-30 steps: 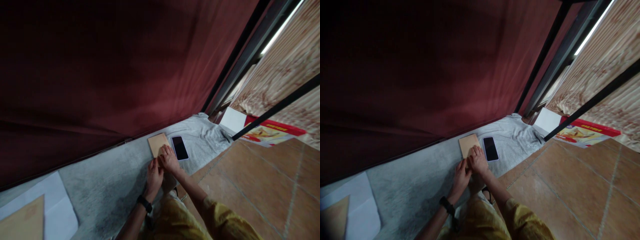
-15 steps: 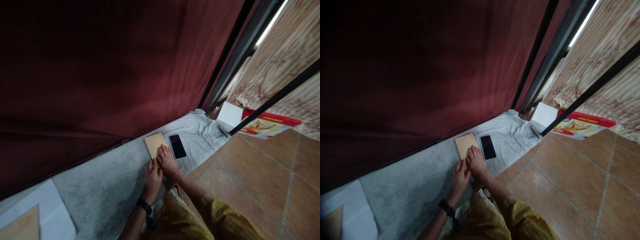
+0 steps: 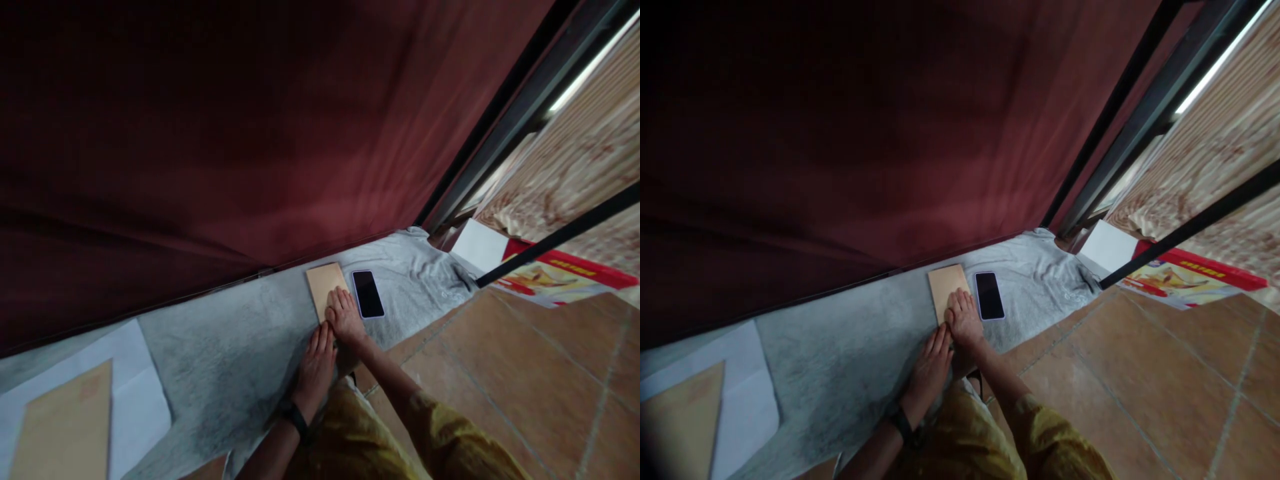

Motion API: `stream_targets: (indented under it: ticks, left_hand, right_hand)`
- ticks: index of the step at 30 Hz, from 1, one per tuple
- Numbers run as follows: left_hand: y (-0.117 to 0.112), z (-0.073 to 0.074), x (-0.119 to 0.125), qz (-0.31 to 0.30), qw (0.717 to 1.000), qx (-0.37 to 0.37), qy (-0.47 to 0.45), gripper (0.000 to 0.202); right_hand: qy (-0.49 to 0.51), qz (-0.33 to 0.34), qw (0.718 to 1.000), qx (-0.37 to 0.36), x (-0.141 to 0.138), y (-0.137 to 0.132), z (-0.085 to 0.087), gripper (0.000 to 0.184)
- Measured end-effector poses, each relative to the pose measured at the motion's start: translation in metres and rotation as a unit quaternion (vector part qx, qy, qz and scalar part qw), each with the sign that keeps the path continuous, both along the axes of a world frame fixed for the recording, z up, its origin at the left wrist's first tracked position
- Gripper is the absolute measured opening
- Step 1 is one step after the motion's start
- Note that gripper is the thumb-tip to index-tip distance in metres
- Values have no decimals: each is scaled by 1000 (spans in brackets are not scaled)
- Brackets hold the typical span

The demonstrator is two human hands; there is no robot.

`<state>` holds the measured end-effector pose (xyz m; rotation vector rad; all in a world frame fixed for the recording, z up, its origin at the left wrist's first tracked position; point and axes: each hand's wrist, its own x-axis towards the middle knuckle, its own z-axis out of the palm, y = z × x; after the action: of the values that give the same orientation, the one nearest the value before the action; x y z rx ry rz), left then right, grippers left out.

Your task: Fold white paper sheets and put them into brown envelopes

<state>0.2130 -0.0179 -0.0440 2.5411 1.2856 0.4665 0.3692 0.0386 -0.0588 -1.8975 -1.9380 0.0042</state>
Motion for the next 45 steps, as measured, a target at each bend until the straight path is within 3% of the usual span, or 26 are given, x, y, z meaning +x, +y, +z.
stream_targets:
  ticks: [7,12,17,22,38,42,45]
  left_hand:
    - [1,4,10,0,987,86,133,53]
    - [-1,15,16,7,980,99,170,52]
    - [2,19,23,17,983,81,164,53]
    - [9,23,27,24,986,79,144,47]
    - [18,34,28,4,986,79,150,36]
    - [22,40,28,3,986,48,160,40]
    - [22,46,27,6,984,20,177,42]
  right_hand:
    - [-36,-2,999,26,2,1,-5,52]
    - [-21,14,999,30,6,12,8,49]
    - [-21,37,999,-13,3,31,24,48]
    - [-23,20,996,-80,4,39,23,49]
    - [56,39,995,-73,6,41,17,48]
    - [103,55,991,-62,7,45,26,48]
    - [176,45,982,-45,18,33,38,44]
